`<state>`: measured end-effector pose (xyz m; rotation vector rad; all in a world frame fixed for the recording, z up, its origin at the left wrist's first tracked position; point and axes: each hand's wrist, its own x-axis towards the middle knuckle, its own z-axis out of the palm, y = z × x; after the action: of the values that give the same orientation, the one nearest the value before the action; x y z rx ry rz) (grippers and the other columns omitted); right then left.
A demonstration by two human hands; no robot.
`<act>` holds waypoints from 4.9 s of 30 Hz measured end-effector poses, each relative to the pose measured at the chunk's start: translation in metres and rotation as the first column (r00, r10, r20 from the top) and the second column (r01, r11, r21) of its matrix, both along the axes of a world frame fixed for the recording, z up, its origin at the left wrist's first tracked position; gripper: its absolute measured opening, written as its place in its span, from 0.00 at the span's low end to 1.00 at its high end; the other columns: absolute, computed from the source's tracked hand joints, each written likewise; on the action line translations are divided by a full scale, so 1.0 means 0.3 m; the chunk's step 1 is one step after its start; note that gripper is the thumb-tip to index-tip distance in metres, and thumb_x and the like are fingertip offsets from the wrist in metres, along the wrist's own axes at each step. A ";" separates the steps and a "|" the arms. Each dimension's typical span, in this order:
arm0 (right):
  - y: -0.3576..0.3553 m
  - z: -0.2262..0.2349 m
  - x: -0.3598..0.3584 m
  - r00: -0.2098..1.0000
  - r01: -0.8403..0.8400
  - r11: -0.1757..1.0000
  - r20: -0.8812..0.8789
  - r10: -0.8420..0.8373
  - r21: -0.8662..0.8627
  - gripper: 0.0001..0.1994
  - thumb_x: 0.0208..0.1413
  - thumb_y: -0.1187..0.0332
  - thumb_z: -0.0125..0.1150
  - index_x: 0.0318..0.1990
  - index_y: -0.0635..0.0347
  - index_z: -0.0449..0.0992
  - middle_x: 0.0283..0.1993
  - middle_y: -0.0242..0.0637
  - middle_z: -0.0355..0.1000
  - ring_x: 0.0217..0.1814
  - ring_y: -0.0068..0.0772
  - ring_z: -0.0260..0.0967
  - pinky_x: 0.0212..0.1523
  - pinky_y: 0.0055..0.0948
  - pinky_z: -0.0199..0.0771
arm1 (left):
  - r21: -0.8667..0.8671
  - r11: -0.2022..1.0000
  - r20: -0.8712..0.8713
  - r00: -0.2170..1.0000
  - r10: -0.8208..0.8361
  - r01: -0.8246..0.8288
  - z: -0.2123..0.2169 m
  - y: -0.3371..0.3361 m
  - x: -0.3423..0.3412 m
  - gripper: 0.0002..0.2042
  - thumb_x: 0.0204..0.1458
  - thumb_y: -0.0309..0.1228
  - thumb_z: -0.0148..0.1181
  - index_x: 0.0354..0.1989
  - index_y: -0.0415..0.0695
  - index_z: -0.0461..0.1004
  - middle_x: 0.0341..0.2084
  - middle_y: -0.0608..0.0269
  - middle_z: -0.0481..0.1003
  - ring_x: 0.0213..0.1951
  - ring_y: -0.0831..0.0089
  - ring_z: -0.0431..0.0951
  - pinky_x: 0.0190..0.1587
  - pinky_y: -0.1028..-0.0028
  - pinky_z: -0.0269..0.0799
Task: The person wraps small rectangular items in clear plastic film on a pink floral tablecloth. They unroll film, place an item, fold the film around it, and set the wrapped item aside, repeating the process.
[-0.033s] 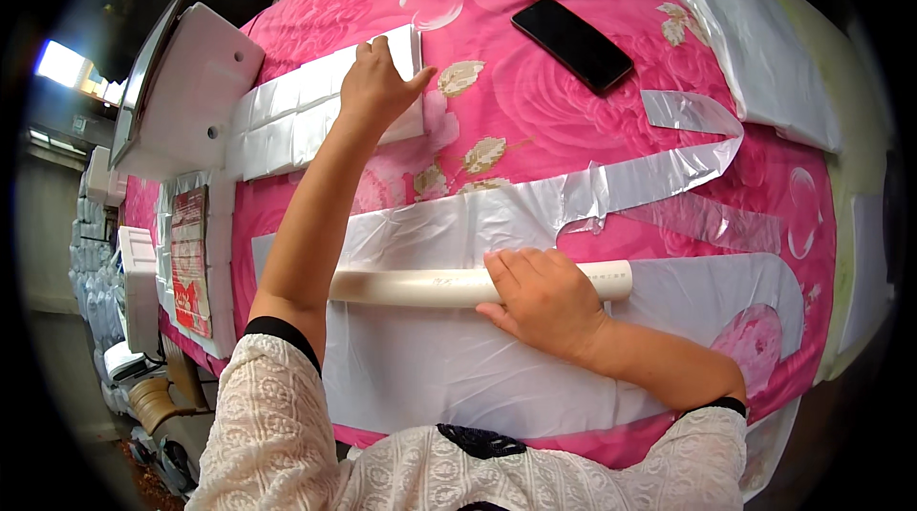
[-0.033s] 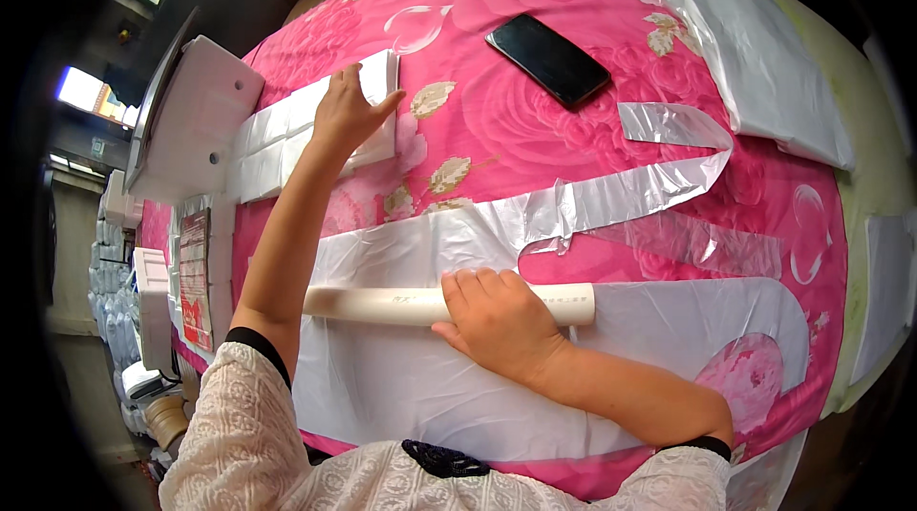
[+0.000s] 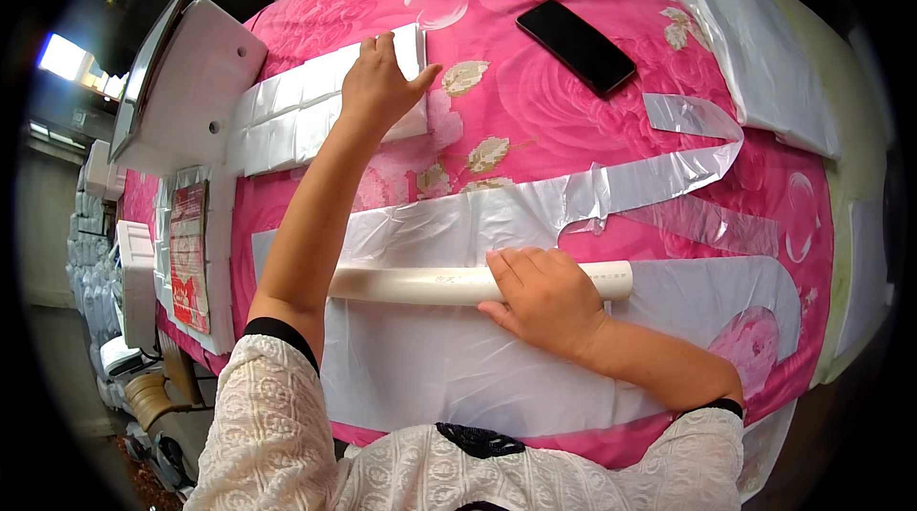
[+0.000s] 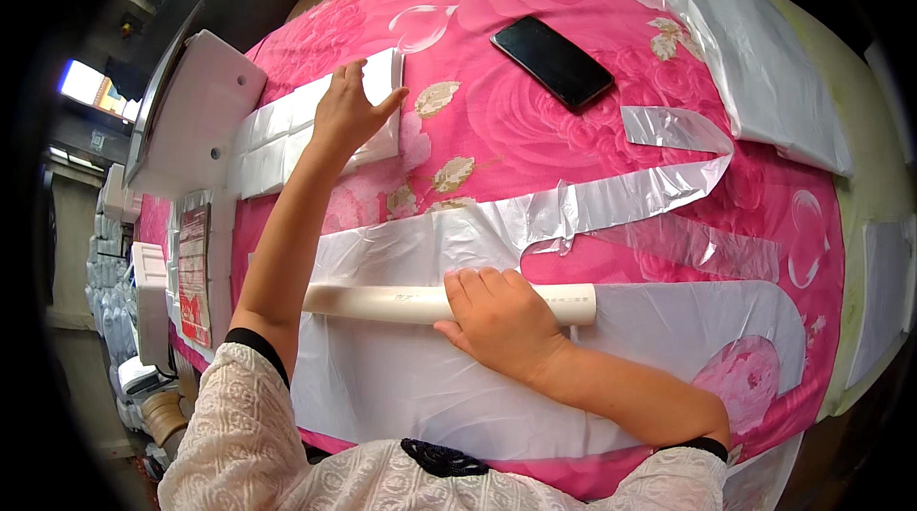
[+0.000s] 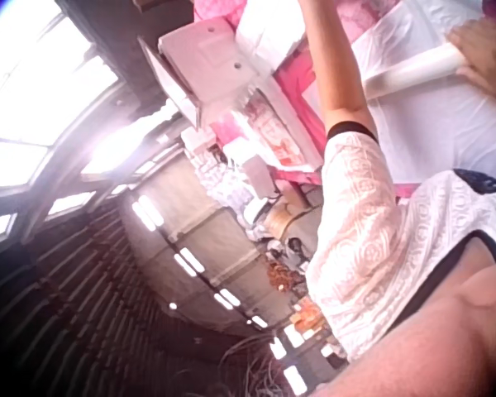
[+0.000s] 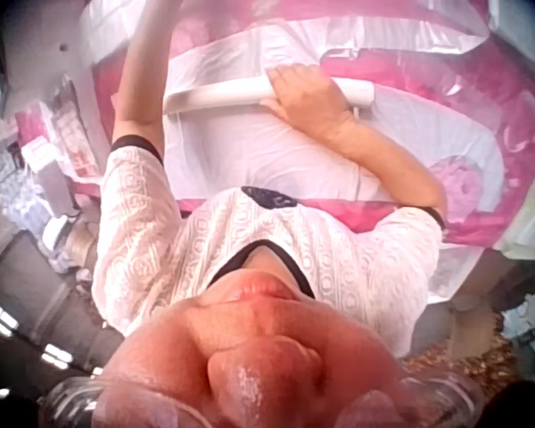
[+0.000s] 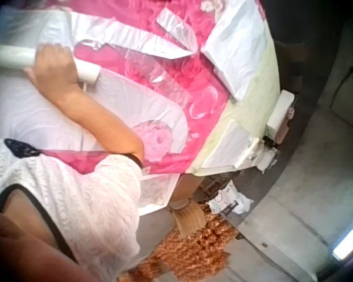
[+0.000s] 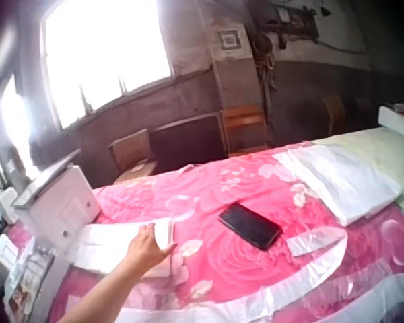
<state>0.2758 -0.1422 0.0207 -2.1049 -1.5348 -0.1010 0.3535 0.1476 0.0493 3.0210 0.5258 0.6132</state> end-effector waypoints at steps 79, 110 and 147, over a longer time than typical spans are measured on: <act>-0.225 0.021 -0.166 0.844 0.163 0.983 -0.505 -0.182 -0.082 0.29 0.56 0.54 0.52 0.60 0.65 0.60 0.59 0.50 0.62 0.65 0.47 0.53 0.64 0.38 0.50 | -0.416 0.651 0.230 0.766 -0.600 0.635 -0.169 -0.545 -0.750 0.39 0.42 0.52 0.58 0.60 0.41 0.57 0.59 0.46 0.53 0.64 0.49 0.47 0.61 0.44 0.42; -0.933 0.000 0.091 0.581 0.740 0.600 0.162 -0.798 0.303 0.08 0.45 0.69 0.63 0.27 0.61 0.69 0.31 0.39 0.73 0.35 0.42 0.71 0.39 0.37 0.69 | -0.465 0.711 0.114 0.832 -0.542 0.527 -0.100 -0.810 -0.878 0.36 0.46 0.36 0.57 0.64 0.39 0.49 0.65 0.42 0.40 0.66 0.46 0.40 0.65 0.57 0.41; -0.497 0.137 -0.686 0.578 0.287 0.742 -0.508 -0.638 -0.606 0.17 0.42 0.57 0.63 0.25 0.66 0.76 0.17 0.41 0.69 0.18 0.34 0.67 0.21 0.30 0.64 | 0.038 0.993 -0.449 0.890 -0.080 0.109 0.098 -0.038 -1.083 0.14 0.40 0.19 0.55 0.39 0.34 0.71 0.38 0.53 0.75 0.39 0.60 0.75 0.40 0.67 0.71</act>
<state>0.0700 -0.2913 0.0617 -2.4507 -0.5101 0.8749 0.0286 0.1364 0.0787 3.2243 0.3643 -0.0861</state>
